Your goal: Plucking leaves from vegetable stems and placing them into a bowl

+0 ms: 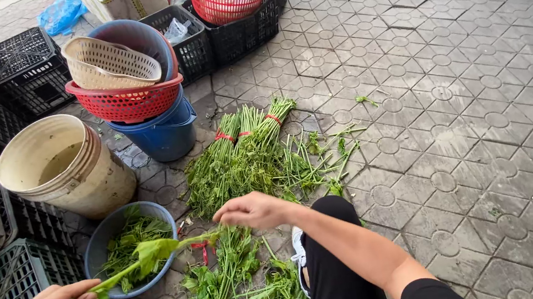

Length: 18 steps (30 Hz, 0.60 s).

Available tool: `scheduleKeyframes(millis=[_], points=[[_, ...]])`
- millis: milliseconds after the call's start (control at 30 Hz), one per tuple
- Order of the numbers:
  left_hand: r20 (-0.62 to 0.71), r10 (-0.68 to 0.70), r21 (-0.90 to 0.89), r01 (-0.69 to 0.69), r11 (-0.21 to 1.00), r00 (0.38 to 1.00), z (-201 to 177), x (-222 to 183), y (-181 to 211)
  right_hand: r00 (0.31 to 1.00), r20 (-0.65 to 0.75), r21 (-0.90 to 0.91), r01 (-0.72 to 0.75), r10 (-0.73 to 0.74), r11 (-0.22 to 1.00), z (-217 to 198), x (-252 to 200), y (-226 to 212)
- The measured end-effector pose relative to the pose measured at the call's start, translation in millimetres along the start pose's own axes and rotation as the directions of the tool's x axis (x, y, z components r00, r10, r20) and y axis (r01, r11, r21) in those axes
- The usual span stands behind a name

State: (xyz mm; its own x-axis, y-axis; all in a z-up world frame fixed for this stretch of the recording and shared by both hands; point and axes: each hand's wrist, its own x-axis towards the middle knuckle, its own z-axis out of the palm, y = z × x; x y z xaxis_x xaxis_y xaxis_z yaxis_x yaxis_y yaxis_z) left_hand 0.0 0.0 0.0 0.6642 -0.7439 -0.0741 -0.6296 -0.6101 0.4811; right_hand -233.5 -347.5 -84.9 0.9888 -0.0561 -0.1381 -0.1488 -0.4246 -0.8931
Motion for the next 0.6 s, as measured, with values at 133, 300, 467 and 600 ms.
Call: scheduleKeyframes(millis=[133, 300, 467, 600], points=[[-0.061, -0.025, -0.042, 0.023, 0.999, 0.998, 19, 5, -7, 0.990, -0.131, 0.110, 0.071, -0.056, 0.991, -24, 4, 20], [-0.124, 0.082, -0.185, -0.104, 0.977, 0.989, 54, 19, -19, 0.830, -0.544, 0.285, 0.043, 0.124, 0.958, -68, 23, 50], [-0.154, -0.011, -0.429, -0.057, 0.901, 0.988, 107, 33, -62, 0.535, -0.780, 0.264, -0.186, 0.324, 0.946, -109, 29, 107], [-0.091, -0.225, -0.396, 0.172, 0.902, 0.970, 123, 31, -70, 0.432, -0.729, 0.206, -0.601, 0.531, 0.772, -121, 12, 140]])
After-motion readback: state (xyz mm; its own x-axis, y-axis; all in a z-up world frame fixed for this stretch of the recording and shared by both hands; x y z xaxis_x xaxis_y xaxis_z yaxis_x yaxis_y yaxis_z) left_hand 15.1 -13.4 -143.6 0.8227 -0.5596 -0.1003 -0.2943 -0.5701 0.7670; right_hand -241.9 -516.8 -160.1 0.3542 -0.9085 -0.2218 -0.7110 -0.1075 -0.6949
